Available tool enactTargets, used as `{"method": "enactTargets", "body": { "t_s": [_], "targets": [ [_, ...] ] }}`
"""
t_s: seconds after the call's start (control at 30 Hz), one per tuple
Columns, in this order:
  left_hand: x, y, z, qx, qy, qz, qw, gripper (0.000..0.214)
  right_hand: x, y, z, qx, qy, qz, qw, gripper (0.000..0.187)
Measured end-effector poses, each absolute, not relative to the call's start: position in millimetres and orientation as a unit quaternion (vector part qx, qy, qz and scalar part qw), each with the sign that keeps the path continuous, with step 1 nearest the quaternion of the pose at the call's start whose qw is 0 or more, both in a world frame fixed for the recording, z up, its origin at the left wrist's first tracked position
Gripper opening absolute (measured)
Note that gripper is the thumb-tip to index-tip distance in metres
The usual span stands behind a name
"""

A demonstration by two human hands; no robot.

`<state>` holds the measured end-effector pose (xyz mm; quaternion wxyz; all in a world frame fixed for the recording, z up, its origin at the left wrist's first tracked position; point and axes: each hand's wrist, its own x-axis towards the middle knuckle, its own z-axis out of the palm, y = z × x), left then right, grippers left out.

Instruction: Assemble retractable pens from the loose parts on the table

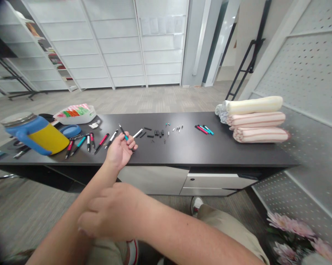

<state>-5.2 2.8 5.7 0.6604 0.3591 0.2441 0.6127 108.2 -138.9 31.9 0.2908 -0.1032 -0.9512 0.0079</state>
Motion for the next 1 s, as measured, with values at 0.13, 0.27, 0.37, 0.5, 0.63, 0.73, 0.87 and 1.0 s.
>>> {"method": "enactTargets", "body": {
  "t_s": [0.13, 0.27, 0.37, 0.5, 0.63, 0.73, 0.87, 1.0],
  "targets": [
    [-9.5, 6.1, 9.1, 0.311, 0.251, 0.618, 0.677, 0.043, 138.3, -107.2, 24.7, -0.201, -0.950, 0.001, 0.239, 0.036],
    [-3.1, 3.2, 7.7, 0.370, 0.290, 0.645, 0.603, 0.065, 167.0, -80.7, 26.0, -0.283, -0.936, -0.018, 0.209, 0.037],
    [3.1, -0.5, 6.7, 0.443, 0.337, 0.618, 0.555, 0.068, 184.7, -66.4, 29.6, -0.337, -0.920, -0.017, 0.199, 0.038],
    [6.3, -1.2, 6.0, 0.499, 0.370, 0.566, 0.541, 0.067, 200.8, -53.6, 28.7, -0.389, -0.898, -0.009, 0.203, 0.038],
    [7.8, 3.5, 1.1, 0.524, 0.376, 0.559, 0.520, 0.066, 207.5, -44.5, 18.7, -0.414, -0.889, 0.008, 0.197, 0.037],
    [11.3, 7.4, -2.6, 0.511, 0.378, 0.561, 0.531, 0.064, 208.0, -37.7, 8.9, -0.417, -0.884, 0.032, 0.211, 0.035],
    [12.5, 9.1, 1.3, 0.455, 0.367, 0.569, 0.579, 0.063, 206.8, -28.6, 0.1, -0.434, -0.857, 0.093, 0.262, 0.035],
    [3.5, 5.4, 13.1, 0.347, 0.297, 0.562, 0.689, 0.063, 206.3, -23.4, -2.5, -0.457, -0.821, 0.157, 0.306, 0.035]
  ]
}}
